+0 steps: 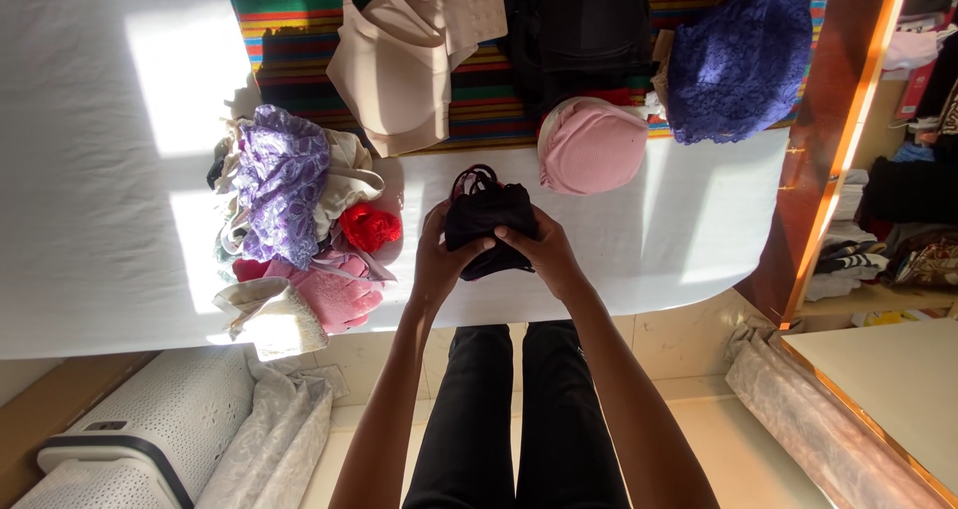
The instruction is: Folding several bras and organizing them into a wooden wardrobe.
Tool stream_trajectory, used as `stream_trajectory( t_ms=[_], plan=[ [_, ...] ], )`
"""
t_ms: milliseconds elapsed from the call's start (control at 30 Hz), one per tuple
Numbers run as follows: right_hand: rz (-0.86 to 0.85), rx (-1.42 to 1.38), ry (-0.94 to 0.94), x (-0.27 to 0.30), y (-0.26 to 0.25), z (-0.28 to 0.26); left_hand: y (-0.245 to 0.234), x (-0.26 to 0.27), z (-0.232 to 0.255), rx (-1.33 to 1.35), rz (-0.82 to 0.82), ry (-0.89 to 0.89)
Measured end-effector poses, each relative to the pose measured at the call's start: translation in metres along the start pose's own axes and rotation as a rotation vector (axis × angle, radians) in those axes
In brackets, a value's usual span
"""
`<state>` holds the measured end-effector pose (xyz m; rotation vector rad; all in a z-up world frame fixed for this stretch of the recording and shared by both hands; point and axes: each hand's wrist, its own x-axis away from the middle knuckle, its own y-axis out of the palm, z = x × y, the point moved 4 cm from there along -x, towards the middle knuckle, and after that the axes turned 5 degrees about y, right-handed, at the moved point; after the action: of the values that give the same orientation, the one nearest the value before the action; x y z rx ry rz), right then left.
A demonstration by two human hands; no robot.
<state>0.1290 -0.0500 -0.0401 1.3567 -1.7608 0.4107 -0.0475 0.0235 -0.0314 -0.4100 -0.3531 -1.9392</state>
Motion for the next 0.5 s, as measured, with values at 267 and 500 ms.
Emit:
stream_trajectory(
  t_ms=[267,500],
  plan=[
    [0.042,-0.076,-0.027,0.000,0.002,-0.009,0.011,0.015,0.031,0.287,-0.002,-0.522],
    [0.025,-0.082,-0.083,0.001,0.000,-0.016,0.007,0.007,-0.015,0.403,-0.161,-0.445]
  ],
)
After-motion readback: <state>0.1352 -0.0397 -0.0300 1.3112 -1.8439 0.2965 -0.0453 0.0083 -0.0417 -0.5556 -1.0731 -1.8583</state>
